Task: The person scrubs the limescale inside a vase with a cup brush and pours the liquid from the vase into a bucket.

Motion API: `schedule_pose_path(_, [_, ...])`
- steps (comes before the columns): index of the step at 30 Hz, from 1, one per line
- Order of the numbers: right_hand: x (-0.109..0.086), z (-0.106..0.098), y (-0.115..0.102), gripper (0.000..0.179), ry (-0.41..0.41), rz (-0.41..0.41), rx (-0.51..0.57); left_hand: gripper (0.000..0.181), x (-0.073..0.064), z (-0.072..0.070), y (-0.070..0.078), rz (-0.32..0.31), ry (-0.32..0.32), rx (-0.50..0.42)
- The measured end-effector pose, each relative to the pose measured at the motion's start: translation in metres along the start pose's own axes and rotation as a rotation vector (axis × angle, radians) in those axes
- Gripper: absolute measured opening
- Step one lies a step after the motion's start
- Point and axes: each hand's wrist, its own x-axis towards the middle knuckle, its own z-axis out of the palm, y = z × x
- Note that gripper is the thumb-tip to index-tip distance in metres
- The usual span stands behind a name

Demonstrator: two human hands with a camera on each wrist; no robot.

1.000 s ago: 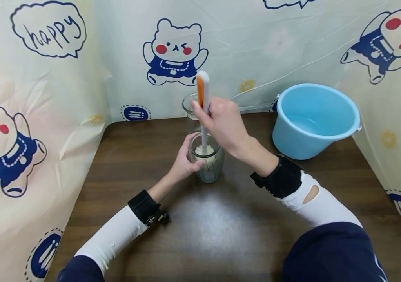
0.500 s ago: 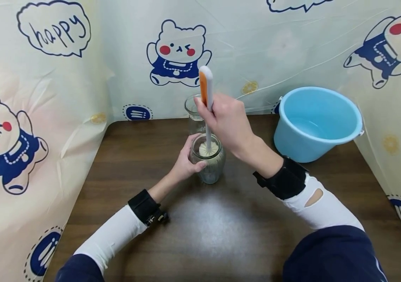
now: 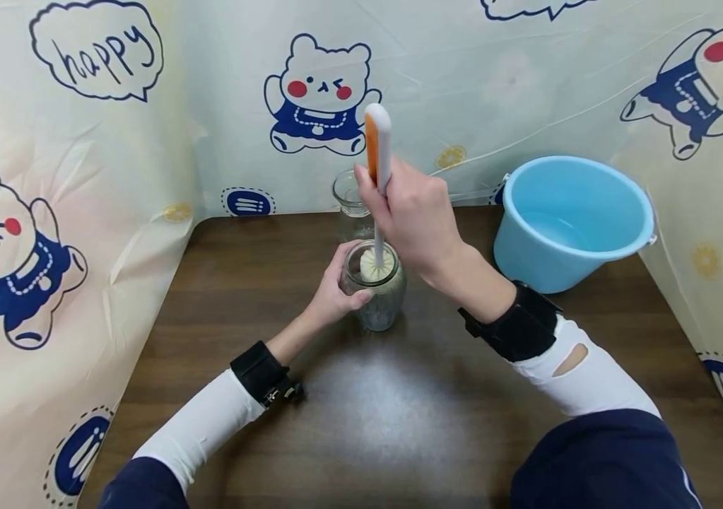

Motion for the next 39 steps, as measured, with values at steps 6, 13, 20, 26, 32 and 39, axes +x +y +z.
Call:
schedule_pose_path(6, [-0.005,0.002,-0.001,0.026,-0.062,-0.003,-0.004,0.077,0.0,-0.001,0.001,0.0,-0.004,-0.003])
schedule_pose_path(13, [0.004,-0.008,-0.006,0.021,-0.05,-0.05,-0.016,0.078,0.001,0.001,0.0,0.017,0.001,-0.016])
schedule_pose_path(20, [-0.005,-0.007,-0.005,0.026,-0.155,0.041,-0.002,0.078,0.0,0.002,0.001,0.018,-0.009,-0.026])
schedule_pose_path(26, [0.003,-0.011,-0.012,0.026,-0.145,0.044,0.009,0.08,0.0,0.0,0.002,0.018,-0.003,-0.014])
schedule_pose_path(32, [0.001,-0.009,-0.015,0.029,-0.269,0.138,0.051,0.08,-0.001,-0.001,0.0,0.025,-0.006,-0.026])
schedule_pose_path(39, [0.005,-0.013,-0.017,0.033,-0.221,0.146,0.112,0.079,-0.002,-0.001,-0.003,0.023,-0.015,-0.034])
